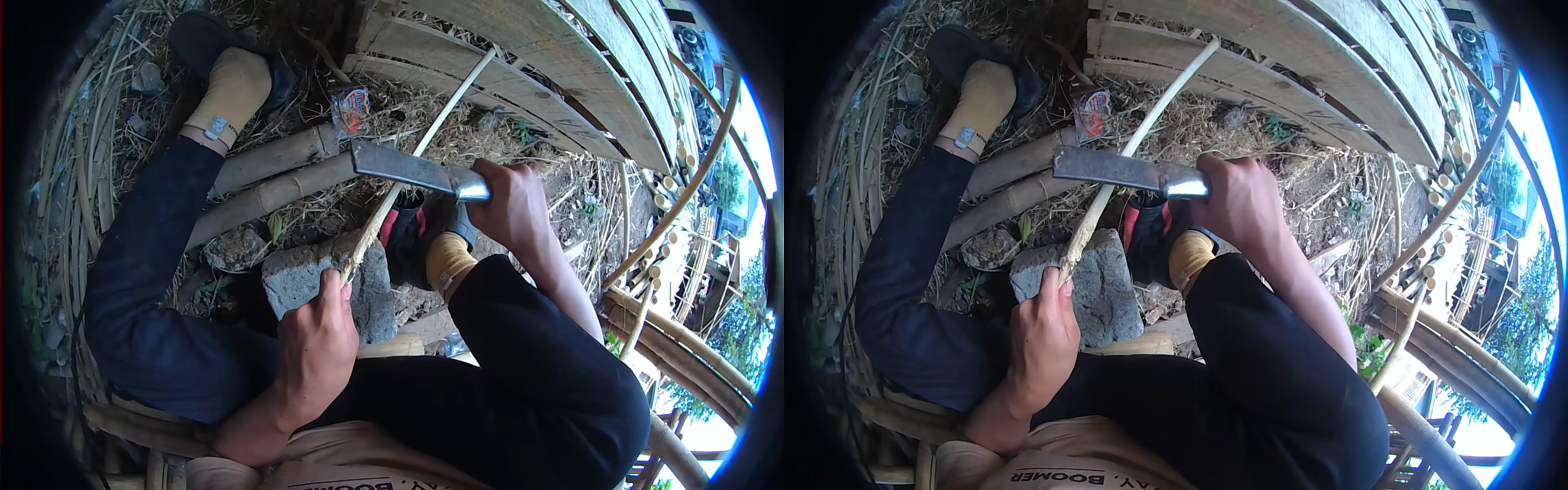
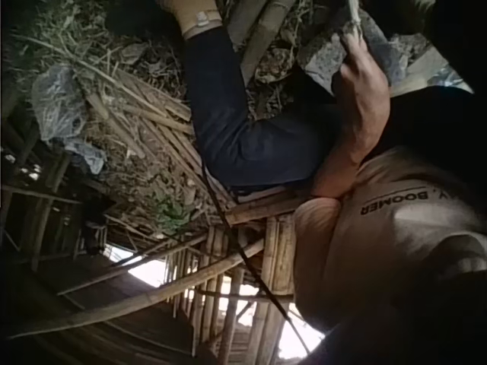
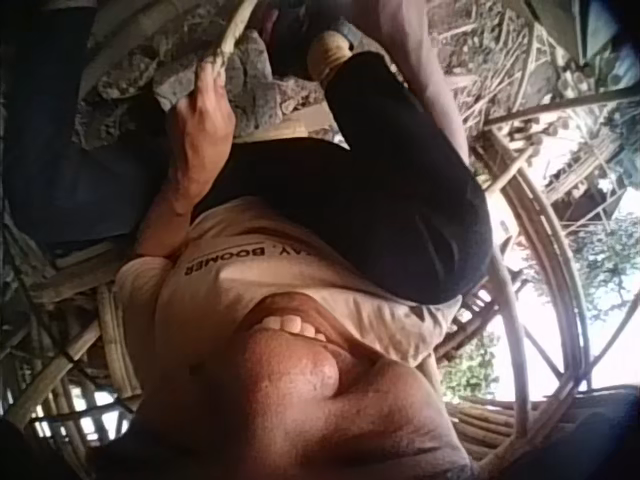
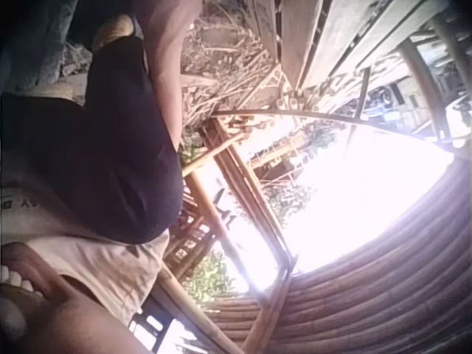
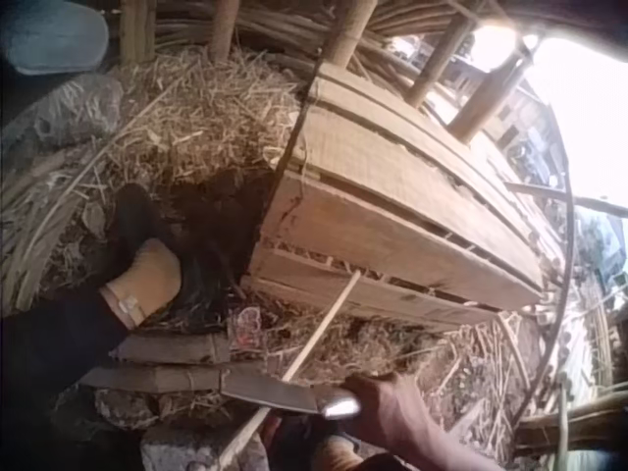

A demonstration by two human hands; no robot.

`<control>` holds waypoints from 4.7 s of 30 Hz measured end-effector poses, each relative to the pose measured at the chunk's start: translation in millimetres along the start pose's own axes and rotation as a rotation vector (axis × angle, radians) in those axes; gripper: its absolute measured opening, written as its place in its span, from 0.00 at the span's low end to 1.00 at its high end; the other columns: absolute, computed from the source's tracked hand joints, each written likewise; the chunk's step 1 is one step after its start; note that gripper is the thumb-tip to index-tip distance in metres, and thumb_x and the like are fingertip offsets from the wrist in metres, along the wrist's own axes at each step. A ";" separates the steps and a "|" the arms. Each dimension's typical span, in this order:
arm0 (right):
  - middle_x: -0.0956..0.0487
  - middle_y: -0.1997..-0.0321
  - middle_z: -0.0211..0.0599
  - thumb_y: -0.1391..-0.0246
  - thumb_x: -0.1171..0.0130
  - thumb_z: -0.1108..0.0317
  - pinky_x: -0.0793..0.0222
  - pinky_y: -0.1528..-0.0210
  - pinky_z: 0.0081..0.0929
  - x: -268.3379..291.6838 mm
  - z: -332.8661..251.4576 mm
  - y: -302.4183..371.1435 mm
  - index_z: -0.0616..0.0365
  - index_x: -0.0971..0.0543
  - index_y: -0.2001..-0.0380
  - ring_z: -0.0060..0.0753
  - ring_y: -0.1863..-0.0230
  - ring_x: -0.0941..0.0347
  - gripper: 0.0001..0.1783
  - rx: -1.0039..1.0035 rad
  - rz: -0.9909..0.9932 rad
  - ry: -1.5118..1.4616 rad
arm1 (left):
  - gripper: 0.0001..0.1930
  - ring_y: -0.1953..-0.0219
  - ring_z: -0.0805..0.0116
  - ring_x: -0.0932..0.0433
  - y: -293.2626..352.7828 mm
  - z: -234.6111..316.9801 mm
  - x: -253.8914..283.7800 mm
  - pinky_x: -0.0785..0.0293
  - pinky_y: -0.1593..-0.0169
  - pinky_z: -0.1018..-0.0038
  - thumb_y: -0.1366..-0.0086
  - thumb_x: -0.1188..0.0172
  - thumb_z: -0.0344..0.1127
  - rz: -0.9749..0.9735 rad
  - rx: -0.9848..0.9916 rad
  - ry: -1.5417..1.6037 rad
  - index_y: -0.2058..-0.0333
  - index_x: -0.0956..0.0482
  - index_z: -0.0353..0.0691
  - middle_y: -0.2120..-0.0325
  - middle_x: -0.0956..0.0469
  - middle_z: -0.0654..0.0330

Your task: The person carves a bamboo stick with a blade, shaving off strips of wood while supporting the stick against a stone.

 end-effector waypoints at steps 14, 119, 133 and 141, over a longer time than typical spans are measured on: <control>0.19 0.79 0.45 0.60 0.36 0.70 0.23 0.69 0.43 9.9 22.7 -23.0 0.54 0.17 0.72 0.50 0.75 0.19 0.07 -0.112 0.196 0.194 | 0.06 0.79 0.40 0.22 0.9 -2.3 0.7 0.31 0.77 0.53 0.27 0.48 0.29 0.022 -0.018 -0.035 0.57 0.28 0.33 0.84 0.26 0.43; 0.19 0.78 0.47 0.57 0.36 0.58 0.23 0.68 0.47 5.0 -13.1 5.1 0.57 0.21 0.69 0.53 0.75 0.19 0.16 -0.041 -0.088 -0.056 | 0.17 0.84 0.78 0.38 -14.2 -37.3 -3.7 0.42 0.78 0.75 0.20 0.56 0.41 -0.300 0.219 0.789 0.70 0.31 0.39 0.85 0.37 0.68; 0.20 0.78 0.44 0.42 0.37 0.58 0.22 0.72 0.45 93.3 -36.1 -14.7 0.55 0.23 0.59 0.49 0.75 0.18 0.14 0.230 -0.407 0.284 | 0.15 0.85 0.86 0.52 -10.1 -27.6 2.8 0.58 0.83 0.83 0.20 0.57 0.48 -0.542 0.424 1.160 0.67 0.33 0.48 0.83 0.46 0.76; 0.19 0.77 0.48 0.43 0.37 0.59 0.22 0.67 0.47 63.1 -39.1 -14.2 0.58 0.23 0.61 0.52 0.72 0.18 0.14 0.081 -0.430 0.136 | 0.16 0.86 0.86 0.53 -13.9 -32.0 2.2 0.60 0.84 0.82 0.20 0.57 0.47 -0.512 0.448 1.216 0.70 0.36 0.49 0.84 0.48 0.76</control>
Point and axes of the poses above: each hand's wrist, its own y-axis away from the middle knuckle, its own x-axis out of the back of the hand, z = x × y, the point moved 2 cm from there along -y, towards the middle knuckle
